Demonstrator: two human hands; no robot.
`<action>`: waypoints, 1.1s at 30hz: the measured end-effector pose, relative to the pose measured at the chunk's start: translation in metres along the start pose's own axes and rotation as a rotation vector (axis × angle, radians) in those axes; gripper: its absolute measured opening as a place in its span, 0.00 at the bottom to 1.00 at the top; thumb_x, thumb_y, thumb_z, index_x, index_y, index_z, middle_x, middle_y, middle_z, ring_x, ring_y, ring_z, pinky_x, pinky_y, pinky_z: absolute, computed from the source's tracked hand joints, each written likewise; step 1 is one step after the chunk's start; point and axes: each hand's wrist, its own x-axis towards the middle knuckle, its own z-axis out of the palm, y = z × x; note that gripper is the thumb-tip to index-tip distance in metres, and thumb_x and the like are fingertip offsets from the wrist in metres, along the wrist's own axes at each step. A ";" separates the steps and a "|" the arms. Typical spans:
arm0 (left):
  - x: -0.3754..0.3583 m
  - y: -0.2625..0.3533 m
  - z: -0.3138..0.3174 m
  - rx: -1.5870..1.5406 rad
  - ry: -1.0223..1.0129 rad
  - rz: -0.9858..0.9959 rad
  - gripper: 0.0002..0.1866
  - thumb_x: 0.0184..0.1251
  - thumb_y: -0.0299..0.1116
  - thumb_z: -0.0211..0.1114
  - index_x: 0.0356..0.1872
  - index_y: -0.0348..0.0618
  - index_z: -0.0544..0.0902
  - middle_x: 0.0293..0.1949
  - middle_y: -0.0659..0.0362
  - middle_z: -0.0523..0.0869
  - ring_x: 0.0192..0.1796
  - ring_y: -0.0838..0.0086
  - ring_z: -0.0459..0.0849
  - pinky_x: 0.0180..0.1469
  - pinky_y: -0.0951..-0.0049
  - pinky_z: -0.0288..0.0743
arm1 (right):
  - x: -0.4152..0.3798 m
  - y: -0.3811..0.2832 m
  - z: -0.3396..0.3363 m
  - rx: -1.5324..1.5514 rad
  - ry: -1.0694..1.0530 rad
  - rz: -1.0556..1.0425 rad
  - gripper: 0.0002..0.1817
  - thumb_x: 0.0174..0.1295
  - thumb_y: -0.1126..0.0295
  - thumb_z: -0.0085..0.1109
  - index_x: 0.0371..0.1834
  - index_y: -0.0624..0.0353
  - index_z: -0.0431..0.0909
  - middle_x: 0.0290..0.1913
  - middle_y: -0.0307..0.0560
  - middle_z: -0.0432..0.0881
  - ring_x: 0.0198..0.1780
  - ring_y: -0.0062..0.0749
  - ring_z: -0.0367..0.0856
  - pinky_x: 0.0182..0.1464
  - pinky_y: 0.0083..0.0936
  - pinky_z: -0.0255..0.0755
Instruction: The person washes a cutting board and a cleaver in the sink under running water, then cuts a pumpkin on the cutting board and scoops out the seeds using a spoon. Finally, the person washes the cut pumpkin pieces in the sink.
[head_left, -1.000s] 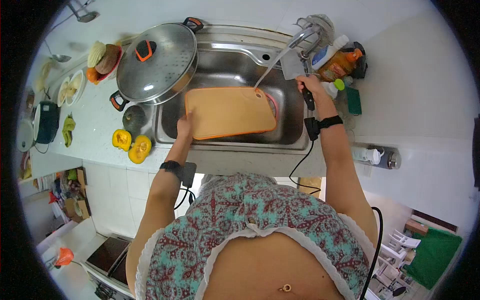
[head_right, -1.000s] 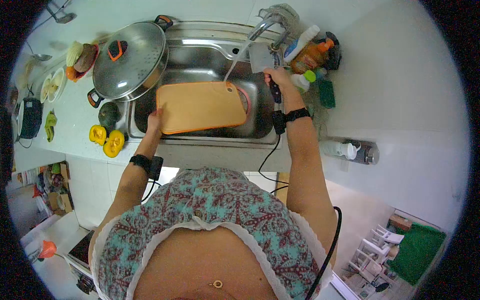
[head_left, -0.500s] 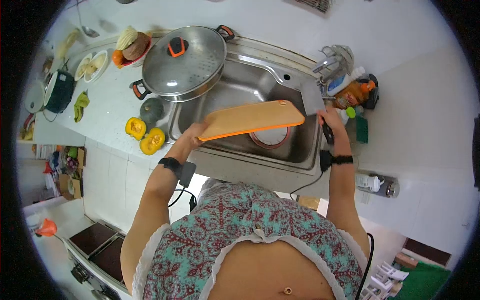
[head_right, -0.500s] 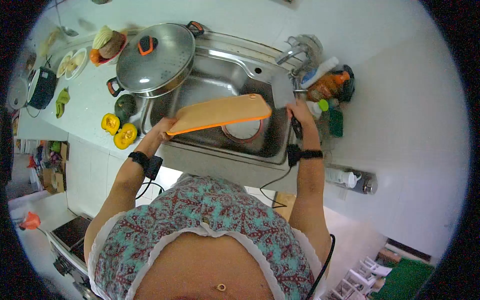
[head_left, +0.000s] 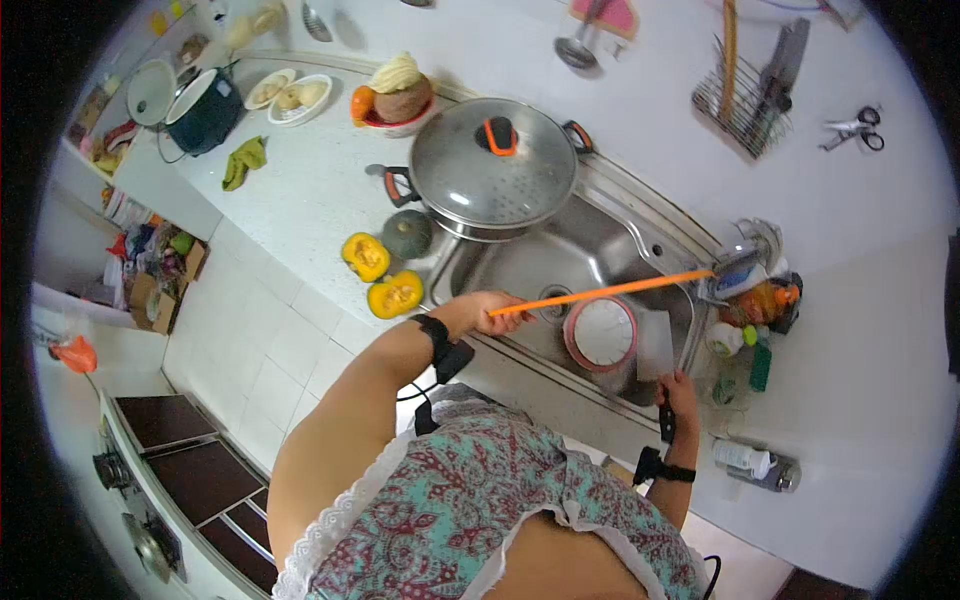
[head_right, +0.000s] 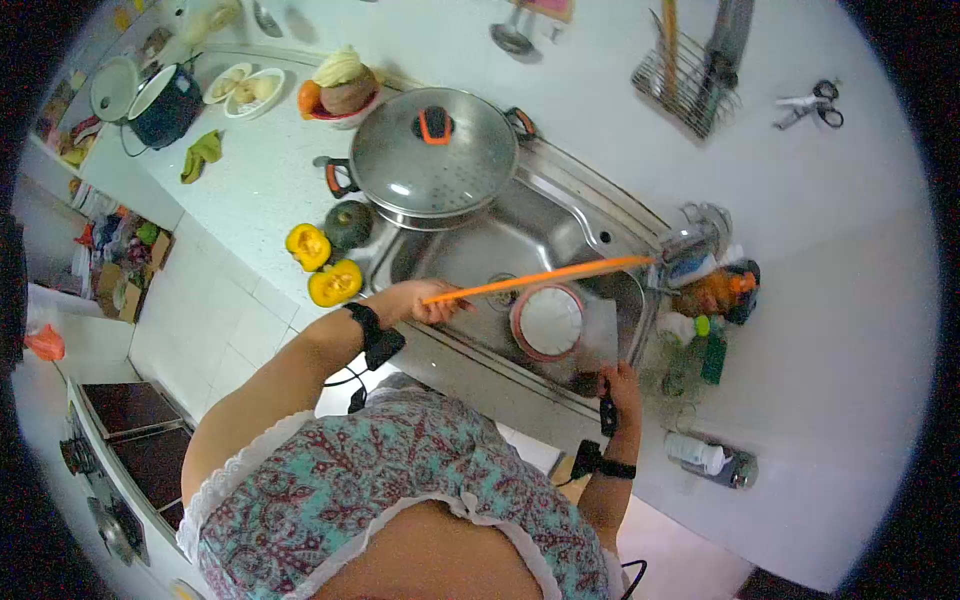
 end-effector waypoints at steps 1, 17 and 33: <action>0.002 0.000 0.000 0.001 0.004 0.019 0.21 0.75 0.49 0.44 0.44 0.40 0.76 0.15 0.70 0.68 0.15 0.87 0.69 0.09 0.90 0.60 | -0.004 0.001 0.008 -0.002 -0.013 -0.015 0.09 0.63 0.67 0.53 0.27 0.59 0.70 0.18 0.38 0.70 0.16 0.23 0.69 0.20 0.23 0.65; -0.074 -0.057 0.092 0.726 0.745 1.085 0.26 0.66 0.51 0.61 0.43 0.31 0.82 0.35 0.54 0.86 0.36 0.74 0.84 0.39 0.71 0.77 | 0.004 0.015 0.058 0.237 0.116 -0.079 0.07 0.62 0.70 0.55 0.28 0.58 0.69 0.20 0.42 0.71 0.16 0.26 0.69 0.19 0.26 0.65; -0.372 -0.017 -0.074 0.670 0.413 1.135 0.19 0.69 0.44 0.59 0.46 0.35 0.81 0.37 0.60 0.85 0.37 0.79 0.82 0.40 0.76 0.77 | -0.084 -0.098 0.314 0.202 0.530 -0.387 0.04 0.63 0.71 0.51 0.34 0.59 0.69 0.22 0.40 0.71 0.16 0.25 0.67 0.19 0.24 0.64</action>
